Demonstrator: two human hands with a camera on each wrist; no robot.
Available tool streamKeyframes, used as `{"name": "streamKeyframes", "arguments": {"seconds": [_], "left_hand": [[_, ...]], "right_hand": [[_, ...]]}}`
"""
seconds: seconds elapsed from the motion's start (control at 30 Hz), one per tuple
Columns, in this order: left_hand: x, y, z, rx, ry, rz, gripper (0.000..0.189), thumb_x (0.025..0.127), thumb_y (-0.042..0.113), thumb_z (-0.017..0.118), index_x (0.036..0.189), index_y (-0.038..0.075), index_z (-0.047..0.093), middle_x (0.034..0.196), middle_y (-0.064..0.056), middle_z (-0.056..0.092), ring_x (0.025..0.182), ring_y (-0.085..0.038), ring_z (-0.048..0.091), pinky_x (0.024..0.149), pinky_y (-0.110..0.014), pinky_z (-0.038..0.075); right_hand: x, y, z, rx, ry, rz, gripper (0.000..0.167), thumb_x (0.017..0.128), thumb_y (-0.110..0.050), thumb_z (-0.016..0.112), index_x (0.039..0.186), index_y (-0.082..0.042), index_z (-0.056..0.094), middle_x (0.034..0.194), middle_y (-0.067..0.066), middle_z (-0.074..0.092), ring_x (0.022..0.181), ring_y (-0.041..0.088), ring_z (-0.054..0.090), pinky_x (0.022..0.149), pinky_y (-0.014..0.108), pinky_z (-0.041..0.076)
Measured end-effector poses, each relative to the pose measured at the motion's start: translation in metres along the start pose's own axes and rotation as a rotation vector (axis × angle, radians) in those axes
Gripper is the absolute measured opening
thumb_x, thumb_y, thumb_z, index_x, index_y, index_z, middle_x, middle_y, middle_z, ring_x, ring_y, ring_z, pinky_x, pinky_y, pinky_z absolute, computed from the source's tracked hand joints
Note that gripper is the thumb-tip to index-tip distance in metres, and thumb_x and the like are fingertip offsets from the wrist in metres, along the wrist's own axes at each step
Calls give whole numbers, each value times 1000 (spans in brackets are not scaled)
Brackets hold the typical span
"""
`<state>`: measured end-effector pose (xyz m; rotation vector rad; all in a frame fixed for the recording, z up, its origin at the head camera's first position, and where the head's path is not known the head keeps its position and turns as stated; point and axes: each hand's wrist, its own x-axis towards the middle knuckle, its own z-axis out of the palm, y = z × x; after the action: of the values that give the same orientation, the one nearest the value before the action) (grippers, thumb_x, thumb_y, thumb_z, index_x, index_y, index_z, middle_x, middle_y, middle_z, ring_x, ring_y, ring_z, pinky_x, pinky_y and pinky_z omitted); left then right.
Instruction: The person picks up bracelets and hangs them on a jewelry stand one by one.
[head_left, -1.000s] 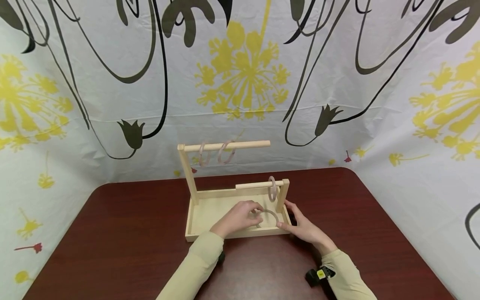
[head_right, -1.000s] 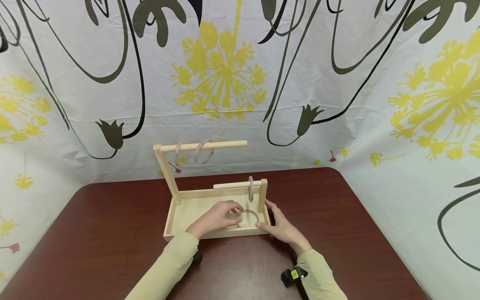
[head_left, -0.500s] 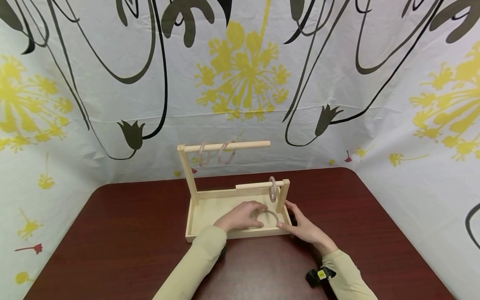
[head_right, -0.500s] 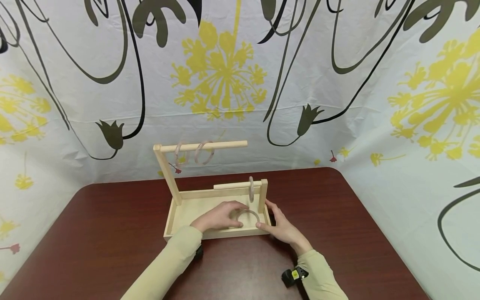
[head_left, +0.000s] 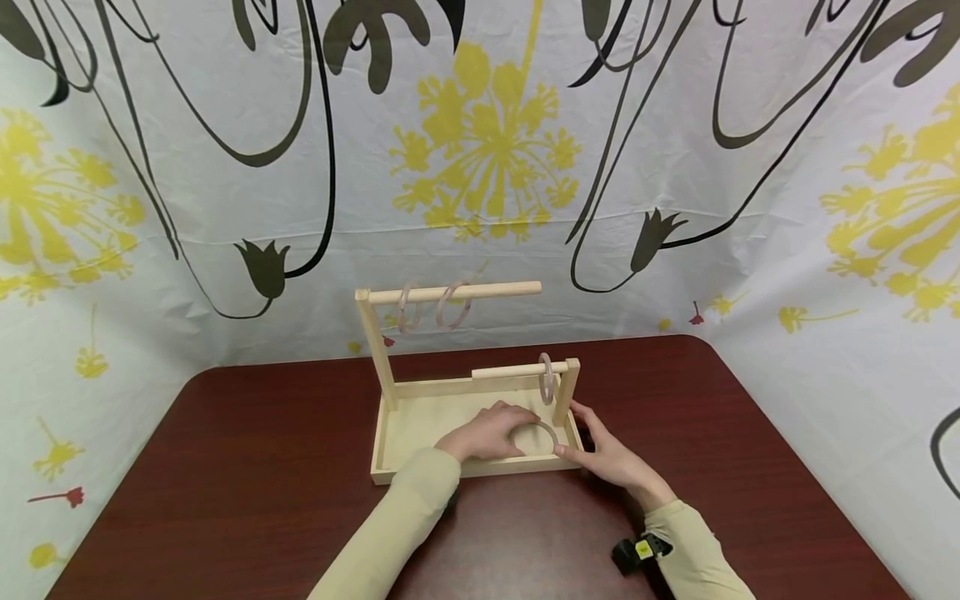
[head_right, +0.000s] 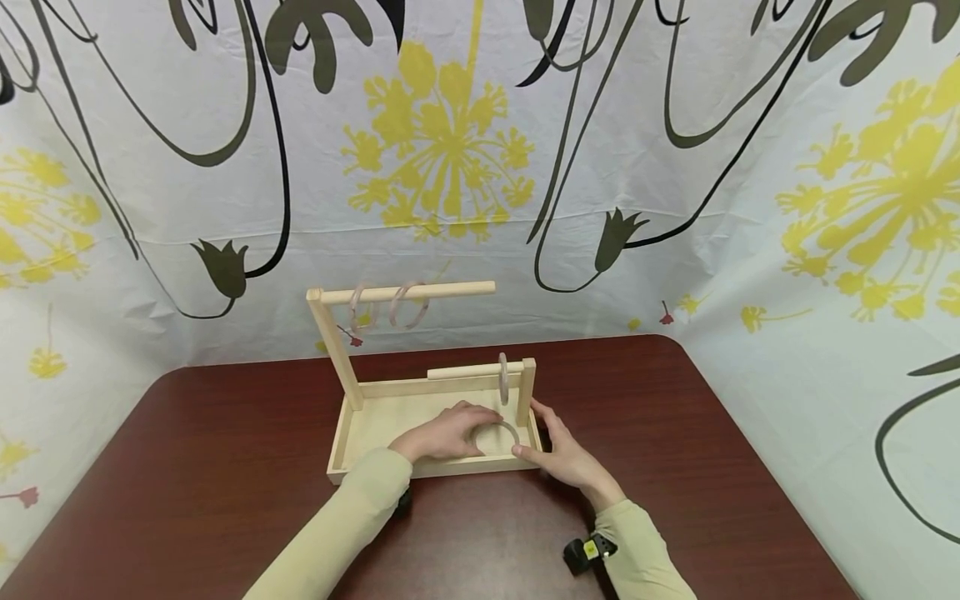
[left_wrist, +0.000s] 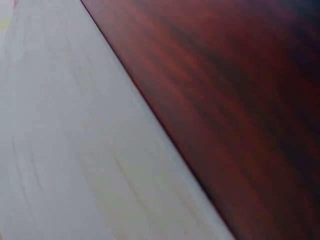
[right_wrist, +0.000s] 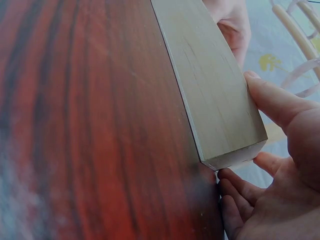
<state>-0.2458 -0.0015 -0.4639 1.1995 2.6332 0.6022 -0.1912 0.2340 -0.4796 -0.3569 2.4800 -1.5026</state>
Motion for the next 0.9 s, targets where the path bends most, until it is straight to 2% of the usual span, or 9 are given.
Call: {"name": "streamKeyframes", "arguments": {"seconds": [0.23, 0.5, 0.9], "left_hand": [[-3, -1, -3, -14, -24, -4, 57, 82, 17, 78, 134, 6, 57, 137, -8, 52, 123, -27, 45, 99, -44, 37], [-12, -11, -6, -42, -26, 13, 60, 79, 11, 78, 134, 1, 55, 136, -14, 51, 121, -29, 46, 102, -34, 35], [-35, -24, -14, -87, -22, -16, 62, 80, 10, 77, 136, -2, 51, 137, -18, 48, 120, -33, 44, 99, -39, 36]], "right_hand": [[0, 0, 1, -14, 8, -3, 83, 91, -28, 69, 153, -10, 17, 147, 24, 29, 134, 41, 30, 100, 57, 28], [-1, 0, 1, -40, 11, 0, 84, 91, -27, 69, 153, -8, 17, 146, 24, 29, 133, 41, 30, 101, 57, 28], [1, 3, 1, -39, 9, 14, 83, 91, -30, 69, 153, -12, 17, 147, 24, 28, 133, 42, 30, 102, 58, 27]]}}
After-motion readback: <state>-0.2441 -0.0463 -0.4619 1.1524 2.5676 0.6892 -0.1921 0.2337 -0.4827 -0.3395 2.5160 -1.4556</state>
